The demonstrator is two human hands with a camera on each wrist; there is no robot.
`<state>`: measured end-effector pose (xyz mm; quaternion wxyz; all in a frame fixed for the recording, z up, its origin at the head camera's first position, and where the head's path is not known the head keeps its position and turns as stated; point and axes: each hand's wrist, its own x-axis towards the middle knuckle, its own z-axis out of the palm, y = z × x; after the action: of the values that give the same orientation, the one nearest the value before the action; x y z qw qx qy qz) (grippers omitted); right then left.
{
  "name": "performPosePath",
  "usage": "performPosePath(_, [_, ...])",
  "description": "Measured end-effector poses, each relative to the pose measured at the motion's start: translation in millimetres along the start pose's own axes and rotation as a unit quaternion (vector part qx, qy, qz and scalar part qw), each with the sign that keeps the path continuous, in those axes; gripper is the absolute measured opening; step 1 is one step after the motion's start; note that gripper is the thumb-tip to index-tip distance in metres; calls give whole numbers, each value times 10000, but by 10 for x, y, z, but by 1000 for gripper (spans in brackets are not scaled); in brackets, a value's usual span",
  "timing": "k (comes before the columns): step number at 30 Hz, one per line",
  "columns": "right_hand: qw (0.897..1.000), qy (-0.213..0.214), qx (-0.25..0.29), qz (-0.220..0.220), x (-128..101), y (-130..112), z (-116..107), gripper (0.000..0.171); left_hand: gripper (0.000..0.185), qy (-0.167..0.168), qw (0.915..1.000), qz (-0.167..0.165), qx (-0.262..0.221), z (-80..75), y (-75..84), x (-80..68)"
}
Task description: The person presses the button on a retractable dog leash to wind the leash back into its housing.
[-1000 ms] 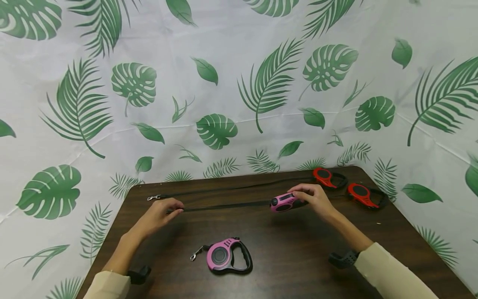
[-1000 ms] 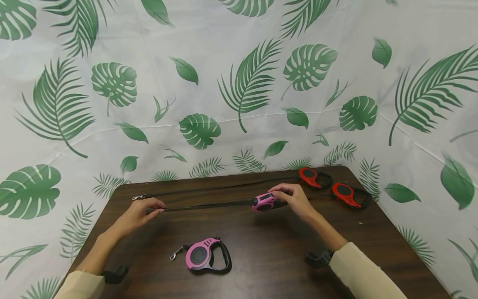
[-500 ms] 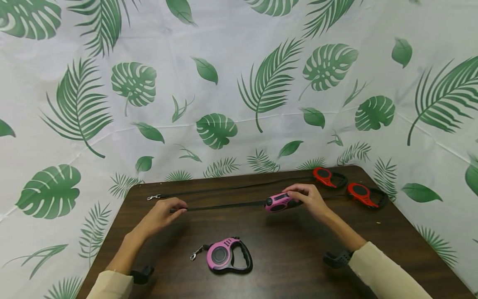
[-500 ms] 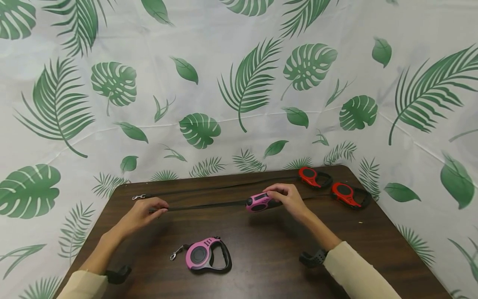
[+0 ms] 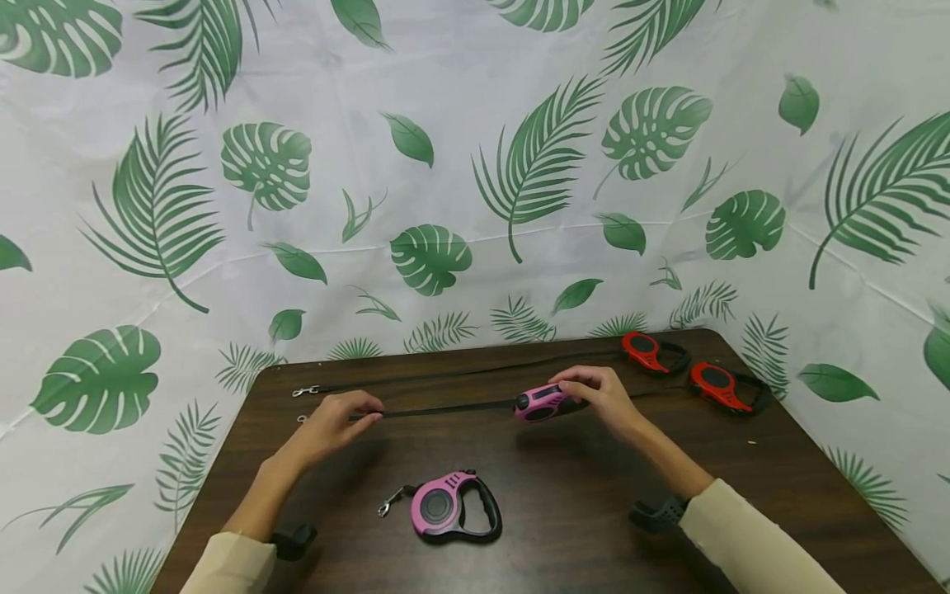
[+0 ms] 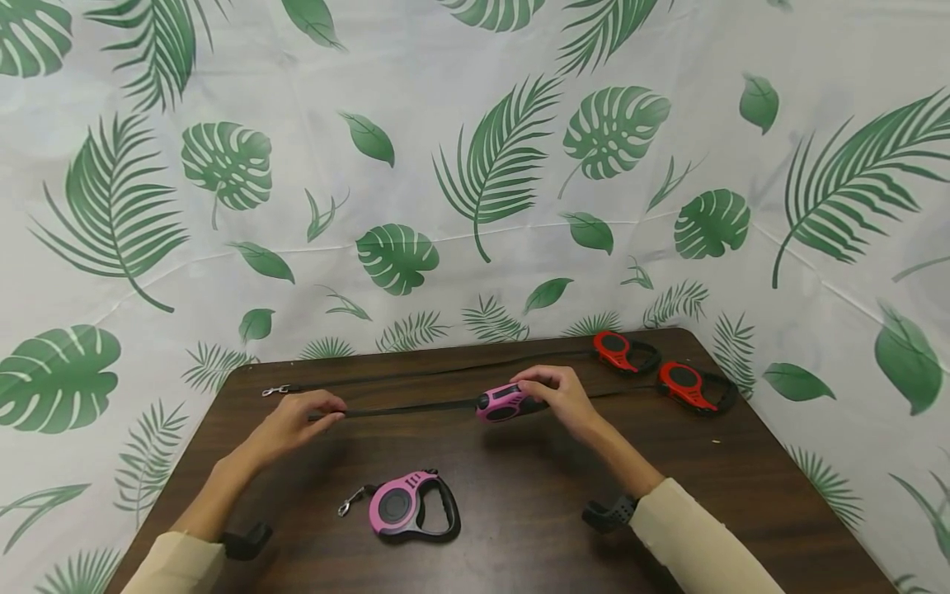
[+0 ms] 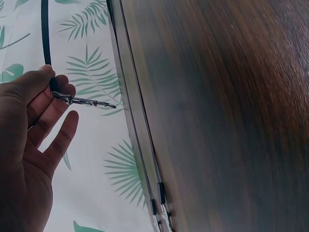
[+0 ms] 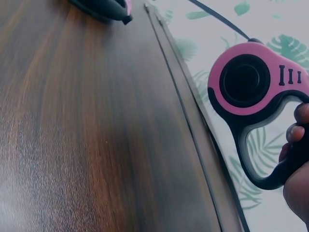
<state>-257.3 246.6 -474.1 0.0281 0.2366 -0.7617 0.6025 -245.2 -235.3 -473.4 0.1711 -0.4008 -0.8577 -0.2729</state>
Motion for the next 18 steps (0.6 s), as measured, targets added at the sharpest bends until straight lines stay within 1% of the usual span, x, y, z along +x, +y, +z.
performPosePath(11, [10000,-60,63,-16,42,-23,98,21,19,54,9996,173,-222,63,58,102])
performPosePath(15, [9999,-44,126,-11,52,-24,128,21,19,36,9995,132,-281,93,79,139])
performPosePath(18, [9998,-48,189,-6,59,-28,157,21,19,-4,9995,40,-321,123,84,152])
